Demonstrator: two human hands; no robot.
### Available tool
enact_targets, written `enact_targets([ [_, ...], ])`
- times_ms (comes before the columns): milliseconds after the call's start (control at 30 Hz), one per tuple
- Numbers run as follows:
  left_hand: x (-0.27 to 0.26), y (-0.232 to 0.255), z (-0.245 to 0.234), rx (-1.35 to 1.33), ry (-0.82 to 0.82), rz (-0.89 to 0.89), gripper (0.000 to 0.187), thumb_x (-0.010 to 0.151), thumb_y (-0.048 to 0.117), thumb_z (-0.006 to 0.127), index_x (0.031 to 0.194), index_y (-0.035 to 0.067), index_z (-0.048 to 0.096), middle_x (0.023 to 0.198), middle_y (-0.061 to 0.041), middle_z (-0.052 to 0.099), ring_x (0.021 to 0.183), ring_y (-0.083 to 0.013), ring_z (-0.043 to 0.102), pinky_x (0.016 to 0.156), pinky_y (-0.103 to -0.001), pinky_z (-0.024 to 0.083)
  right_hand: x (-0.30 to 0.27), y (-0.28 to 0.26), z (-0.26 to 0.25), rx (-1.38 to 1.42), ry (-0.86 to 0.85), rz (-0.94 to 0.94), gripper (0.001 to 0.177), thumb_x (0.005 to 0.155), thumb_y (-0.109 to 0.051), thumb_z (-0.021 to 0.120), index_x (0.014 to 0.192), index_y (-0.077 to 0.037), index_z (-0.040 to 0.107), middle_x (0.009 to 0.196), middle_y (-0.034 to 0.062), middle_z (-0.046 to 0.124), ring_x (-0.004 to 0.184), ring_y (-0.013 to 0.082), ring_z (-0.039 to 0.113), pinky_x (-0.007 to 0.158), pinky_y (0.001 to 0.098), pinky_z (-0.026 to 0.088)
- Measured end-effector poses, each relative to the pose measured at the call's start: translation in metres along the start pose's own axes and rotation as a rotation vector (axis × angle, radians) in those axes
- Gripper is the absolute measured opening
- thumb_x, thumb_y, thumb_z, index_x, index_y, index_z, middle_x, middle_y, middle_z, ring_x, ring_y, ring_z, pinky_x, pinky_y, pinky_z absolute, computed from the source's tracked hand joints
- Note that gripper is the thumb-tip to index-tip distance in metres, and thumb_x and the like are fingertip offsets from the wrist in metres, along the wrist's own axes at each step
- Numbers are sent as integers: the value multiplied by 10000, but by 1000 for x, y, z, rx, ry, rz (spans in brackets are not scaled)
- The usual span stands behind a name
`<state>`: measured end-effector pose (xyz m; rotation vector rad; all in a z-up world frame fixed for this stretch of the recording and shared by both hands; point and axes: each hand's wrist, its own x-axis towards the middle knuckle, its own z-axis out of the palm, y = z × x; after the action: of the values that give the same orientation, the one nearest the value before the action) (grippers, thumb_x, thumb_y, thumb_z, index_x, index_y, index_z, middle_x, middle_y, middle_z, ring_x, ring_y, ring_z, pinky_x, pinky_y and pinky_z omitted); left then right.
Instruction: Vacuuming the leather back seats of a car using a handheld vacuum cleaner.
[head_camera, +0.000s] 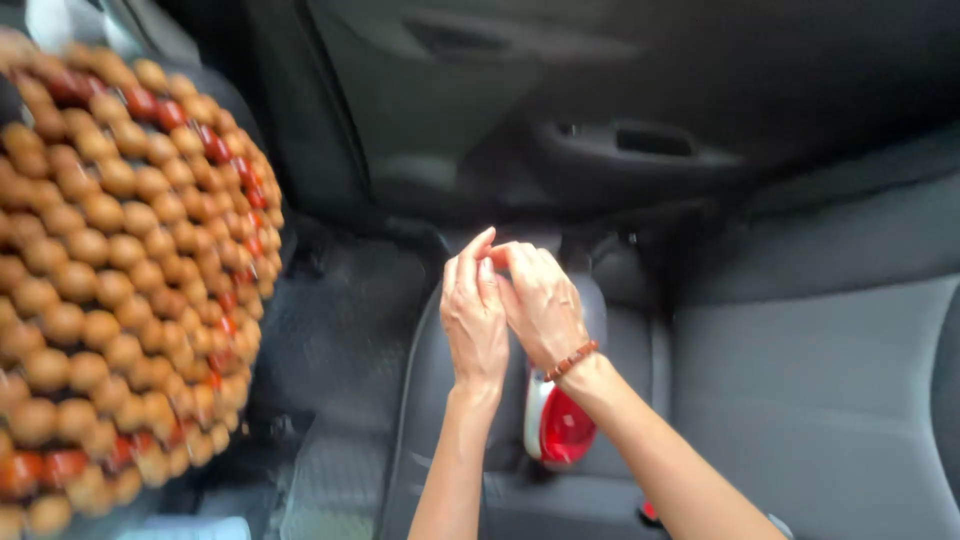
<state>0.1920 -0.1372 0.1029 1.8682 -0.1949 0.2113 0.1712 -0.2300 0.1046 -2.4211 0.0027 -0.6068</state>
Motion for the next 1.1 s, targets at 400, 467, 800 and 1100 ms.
enact_targets([
  [400,181,-18,-1,338,105,446,547,938,121,689,1458,108,516,1487,-149,482,1390,-366,465,1166,-461,411,183,31,64,-219,124,-93,623,877,-15,649,1465,-5,447,1539,216,437,1269,401,557,1038,442,493],
  [467,199,-21,4,343,91,495,600,945,118,682,1504,121,465,1547,-179,397,1423,-399,421,1189,-481,389,199,33,68,-225,98,-72,662,867,-28,656,1484,-14,420,1533,225,416,1255,426,548,1016,460,495],
  [800,235,-67,35,378,-4,464,539,1011,61,599,1534,101,476,1523,-186,408,1414,-397,467,1185,-488,421,227,63,99,-333,-16,103,529,964,-66,608,1462,-36,431,1407,193,457,1146,361,584,911,457,562],
  [1100,261,-82,62,406,-113,507,386,944,146,655,1306,14,632,1116,-160,651,1036,-364,604,900,-470,518,198,56,77,-158,170,-32,466,925,8,600,1382,-59,536,1448,117,526,1205,344,565,969,441,461],
])
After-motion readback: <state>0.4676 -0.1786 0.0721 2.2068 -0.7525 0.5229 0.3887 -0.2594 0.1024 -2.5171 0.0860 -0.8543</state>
